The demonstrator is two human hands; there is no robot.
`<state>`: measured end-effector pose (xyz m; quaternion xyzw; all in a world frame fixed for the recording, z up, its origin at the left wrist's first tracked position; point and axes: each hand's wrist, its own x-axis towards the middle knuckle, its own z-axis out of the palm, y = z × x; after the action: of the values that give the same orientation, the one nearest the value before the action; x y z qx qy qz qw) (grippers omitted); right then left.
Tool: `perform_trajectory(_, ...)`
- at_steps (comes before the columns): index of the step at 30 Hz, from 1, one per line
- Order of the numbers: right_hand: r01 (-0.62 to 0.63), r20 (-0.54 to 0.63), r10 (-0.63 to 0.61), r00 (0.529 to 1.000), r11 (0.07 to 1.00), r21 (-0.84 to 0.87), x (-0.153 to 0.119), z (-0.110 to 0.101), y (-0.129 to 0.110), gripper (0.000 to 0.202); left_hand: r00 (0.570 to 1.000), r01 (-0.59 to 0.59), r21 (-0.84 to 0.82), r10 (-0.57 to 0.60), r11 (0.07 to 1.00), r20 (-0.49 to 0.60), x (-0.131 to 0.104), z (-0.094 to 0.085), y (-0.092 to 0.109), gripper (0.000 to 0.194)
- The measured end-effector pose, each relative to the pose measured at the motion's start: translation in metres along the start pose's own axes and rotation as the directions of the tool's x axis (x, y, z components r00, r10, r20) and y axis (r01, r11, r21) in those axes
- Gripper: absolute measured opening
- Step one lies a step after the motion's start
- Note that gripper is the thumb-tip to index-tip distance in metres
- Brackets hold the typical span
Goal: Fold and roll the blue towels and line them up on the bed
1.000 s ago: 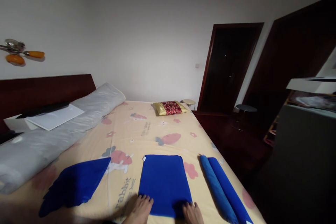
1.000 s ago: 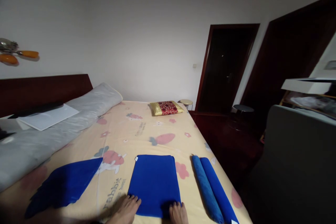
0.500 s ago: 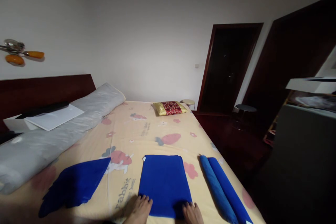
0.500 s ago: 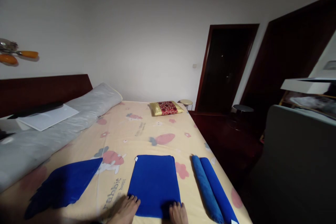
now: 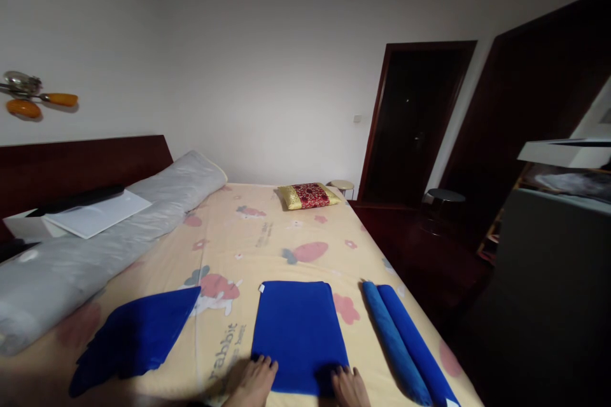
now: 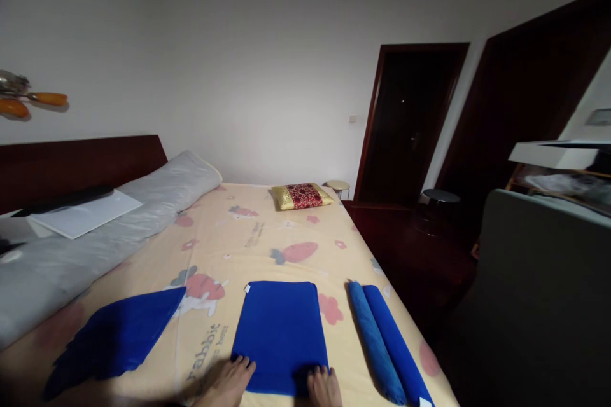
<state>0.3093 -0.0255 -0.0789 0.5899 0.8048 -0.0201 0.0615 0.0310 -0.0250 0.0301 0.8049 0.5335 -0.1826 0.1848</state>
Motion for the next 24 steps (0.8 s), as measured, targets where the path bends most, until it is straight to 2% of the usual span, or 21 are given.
perform_trajectory(6, -0.008, 0.033, 0.008, 0.999, 1.0, -0.011, 0.004, -0.014, -0.004, 0.057, 1.0, -0.002, -0.01, 0.003, 1.0, 0.017, 0.002, 0.0, -0.001, 0.085)
perform_trajectory(24, -0.006, 0.015, 0.006, 1.0, 1.0, -0.01, 0.002, -0.015, -0.003, 0.063, 1.0, -0.011, -0.036, 0.011, 0.999, -0.023, 0.003, 0.002, -0.001, 0.084)
